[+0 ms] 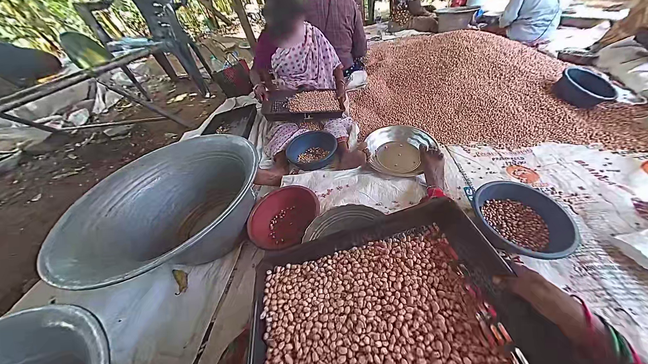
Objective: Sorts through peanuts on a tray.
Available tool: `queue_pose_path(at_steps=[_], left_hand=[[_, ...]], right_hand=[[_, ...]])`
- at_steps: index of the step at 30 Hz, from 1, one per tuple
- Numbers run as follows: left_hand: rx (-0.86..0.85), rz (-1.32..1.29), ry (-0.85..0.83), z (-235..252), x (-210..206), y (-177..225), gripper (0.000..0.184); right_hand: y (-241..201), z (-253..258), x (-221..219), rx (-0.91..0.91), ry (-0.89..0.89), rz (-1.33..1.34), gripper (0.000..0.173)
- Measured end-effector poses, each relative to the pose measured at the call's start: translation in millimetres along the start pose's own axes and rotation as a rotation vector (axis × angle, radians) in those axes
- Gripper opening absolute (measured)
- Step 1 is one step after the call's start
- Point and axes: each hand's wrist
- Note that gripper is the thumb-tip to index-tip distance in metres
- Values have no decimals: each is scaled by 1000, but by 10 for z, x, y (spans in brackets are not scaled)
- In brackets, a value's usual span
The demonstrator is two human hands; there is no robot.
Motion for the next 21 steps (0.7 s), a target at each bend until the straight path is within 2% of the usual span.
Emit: queue_pose_path(at_steps=[2, 4, 5, 6, 9, 13, 15, 16, 18, 19, 20, 21], left_hand=[[48, 60, 23, -10, -413, 380, 52], [77, 61, 120, 260, -487, 405, 42], [64, 16, 131, 419, -370, 308, 35], [59, -22, 98, 507, -203, 228, 37], [124, -34, 106, 326, 247, 132, 32], [200, 44, 206, 140, 378, -113, 40], [157, -1, 255, 215, 399, -165, 33], [133, -31, 270, 226, 416, -194, 30], [79, -93, 289, 285, 479, -270, 26], [54, -131, 267, 318, 515, -308, 30], [40, -151, 245, 328, 525, -320, 32], [45, -160, 236, 320, 507, -309, 33]], right_hand=[[-22, 379, 57, -70, -17, 96, 27], [-91, 579, -147, -36, -23, 152, 27], [-124, 563, -282, 9, -26, 134, 31], [-156, 496, -387, 57, -35, 97, 36], [-178, 169, -560, 112, -80, -23, 42], [-296, 173, -706, 33, -148, -124, 35], [-530, 154, -722, 169, -188, -127, 32], [-630, 85, -673, 315, -246, -108, 39], [-800, -71, -565, 596, -397, 0, 78], [-885, -124, -562, 647, -459, 83, 91], [-971, -183, -633, 627, -428, 155, 92], [-1111, -245, -752, 576, -290, 106, 80]])
Point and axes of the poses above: each hand's wrist, its own z-axis towards the middle knuckle, its own x-axis out of the back of the hand, y = z × x, and after that the axes turned 6 degrees about y, right-handed
